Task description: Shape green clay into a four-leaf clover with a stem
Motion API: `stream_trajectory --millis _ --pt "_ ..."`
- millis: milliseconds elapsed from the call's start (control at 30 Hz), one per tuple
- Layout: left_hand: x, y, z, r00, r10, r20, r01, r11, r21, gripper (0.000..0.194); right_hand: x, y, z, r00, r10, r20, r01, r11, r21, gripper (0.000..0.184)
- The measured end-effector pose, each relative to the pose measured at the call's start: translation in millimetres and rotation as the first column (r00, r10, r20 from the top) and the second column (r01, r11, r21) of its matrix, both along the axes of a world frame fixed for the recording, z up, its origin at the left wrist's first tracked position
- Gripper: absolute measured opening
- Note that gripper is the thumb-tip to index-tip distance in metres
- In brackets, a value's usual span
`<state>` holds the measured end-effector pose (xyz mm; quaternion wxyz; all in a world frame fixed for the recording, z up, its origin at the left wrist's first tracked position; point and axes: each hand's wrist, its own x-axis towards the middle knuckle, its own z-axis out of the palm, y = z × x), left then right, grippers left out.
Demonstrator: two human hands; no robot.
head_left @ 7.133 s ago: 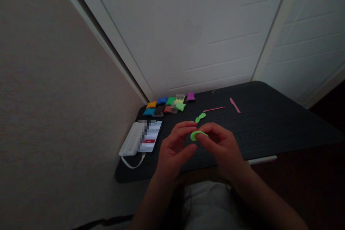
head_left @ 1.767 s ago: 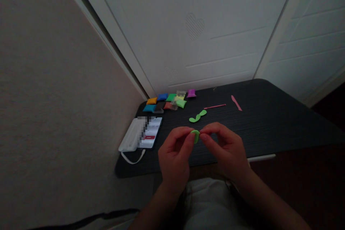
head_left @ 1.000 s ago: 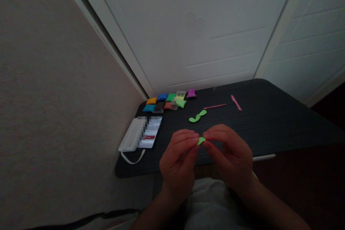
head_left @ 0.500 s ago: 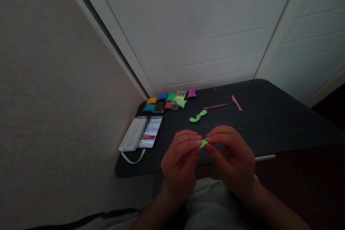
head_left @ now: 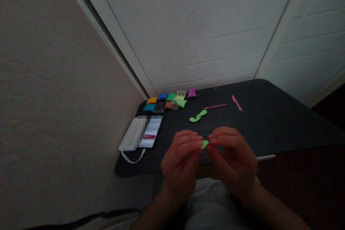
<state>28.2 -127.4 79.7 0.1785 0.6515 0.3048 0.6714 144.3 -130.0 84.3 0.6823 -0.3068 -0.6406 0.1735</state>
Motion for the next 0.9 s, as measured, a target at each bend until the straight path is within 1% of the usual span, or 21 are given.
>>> stream_trajectory --millis 100,300,467,600,667,800,900 --pt "0.1 0.0 0.0 1.0 0.002 -0.001 -0.002 1.0 0.003 0.021 0.0 0.2 0.3 1.0 0.008 0.006 -0.008 1.0 -0.028 0.025" --pt "-1.5 -0.4 0.3 1.0 -0.021 -0.015 0.021 1.0 0.007 0.022 2.5 -0.2 2.4 0.999 0.05 0.018 -0.049 0.997 -0.054 0.025" --pt "-2.4 -0.5 -0.7 1.0 -0.017 -0.017 0.017 1.0 0.012 0.02 2.5 1.2 3.3 0.995 0.094 0.012 -0.093 0.991 -0.091 0.017" --pt "-2.6 0.0 -2.0 1.0 -0.017 -0.024 0.018 1.0 0.01 0.02 2.5 1.7 2.4 0.993 0.12 0.017 -0.118 0.988 -0.095 0.016" --pt "-3.0 0.3 -2.5 1.0 -0.005 -0.03 0.006 1.0 0.014 0.02 2.0 1.6 1.5 0.993 0.116 0.01 -0.114 0.99 -0.087 0.017" --pt "-4.3 1.0 -2.4 0.997 0.056 -0.053 -0.054 0.998 0.036 0.019 0.8 1.4 0.7 0.995 0.101 0.0 -0.101 0.992 -0.076 0.02" --pt "-4.7 1.4 -2.2 0.997 0.062 -0.055 -0.06 0.998 0.037 0.019 1.7 1.7 1.2 0.994 0.109 0.027 -0.106 0.991 -0.081 0.02"
